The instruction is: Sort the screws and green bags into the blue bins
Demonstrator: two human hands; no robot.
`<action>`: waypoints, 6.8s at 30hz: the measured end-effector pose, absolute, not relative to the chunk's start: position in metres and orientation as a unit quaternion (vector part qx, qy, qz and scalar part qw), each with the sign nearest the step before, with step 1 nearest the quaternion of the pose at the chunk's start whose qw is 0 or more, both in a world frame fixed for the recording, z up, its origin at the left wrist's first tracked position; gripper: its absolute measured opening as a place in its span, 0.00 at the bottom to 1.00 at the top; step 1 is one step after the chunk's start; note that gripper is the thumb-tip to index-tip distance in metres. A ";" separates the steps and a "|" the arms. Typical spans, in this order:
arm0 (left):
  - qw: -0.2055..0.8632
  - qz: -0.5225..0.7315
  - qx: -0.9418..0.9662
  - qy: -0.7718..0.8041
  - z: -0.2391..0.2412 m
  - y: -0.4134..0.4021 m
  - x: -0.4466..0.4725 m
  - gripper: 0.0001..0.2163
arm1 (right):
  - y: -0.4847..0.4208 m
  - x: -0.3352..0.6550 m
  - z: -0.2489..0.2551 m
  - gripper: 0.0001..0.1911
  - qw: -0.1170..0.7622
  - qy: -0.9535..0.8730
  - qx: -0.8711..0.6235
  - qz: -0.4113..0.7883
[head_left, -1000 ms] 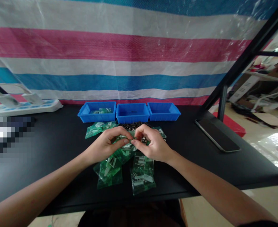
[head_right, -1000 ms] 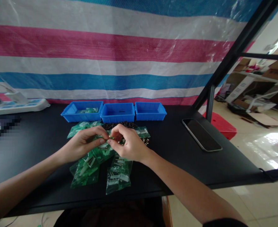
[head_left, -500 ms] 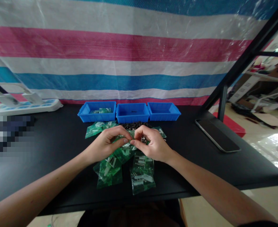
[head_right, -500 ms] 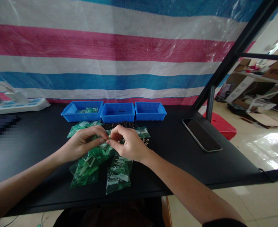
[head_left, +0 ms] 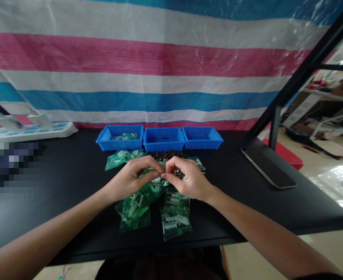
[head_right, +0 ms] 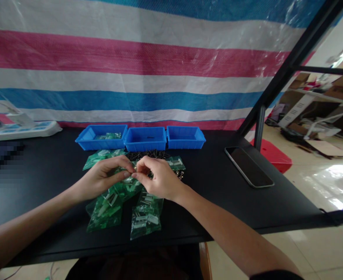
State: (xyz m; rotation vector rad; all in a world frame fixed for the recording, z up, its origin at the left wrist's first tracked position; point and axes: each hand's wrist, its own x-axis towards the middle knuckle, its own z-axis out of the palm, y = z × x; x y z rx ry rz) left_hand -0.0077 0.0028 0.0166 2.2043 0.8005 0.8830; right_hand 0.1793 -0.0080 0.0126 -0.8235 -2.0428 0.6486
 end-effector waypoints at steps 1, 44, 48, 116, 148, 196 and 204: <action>0.314 0.337 0.833 0.307 0.016 0.003 -0.008 0.05 | -0.008 0.179 0.012 0.08 0.415 -0.809 -0.330 0.254; 0.063 0.333 0.898 0.282 0.013 -0.001 -0.014 0.10 | -0.005 0.178 0.000 0.15 0.449 -0.777 -0.308 0.317; 0.017 0.341 0.903 0.259 0.015 0.000 -0.015 0.10 | -0.003 0.178 0.004 0.12 0.428 -0.793 -0.306 0.306; 0.000 0.357 0.903 0.238 0.015 -0.002 -0.013 0.10 | -0.002 0.180 0.006 0.07 0.421 -0.840 -0.280 0.197; -0.002 0.336 0.907 0.254 0.014 0.000 -0.014 0.10 | -0.001 0.184 0.009 0.05 0.388 -0.826 -0.323 0.252; 0.071 0.332 0.888 0.310 0.010 -0.001 -0.010 0.10 | 0.001 0.180 0.005 0.09 0.374 -0.774 -0.347 0.376; 0.079 0.317 0.898 0.294 0.008 -0.001 -0.011 0.10 | -0.001 0.178 0.005 0.12 0.380 -0.756 -0.340 0.410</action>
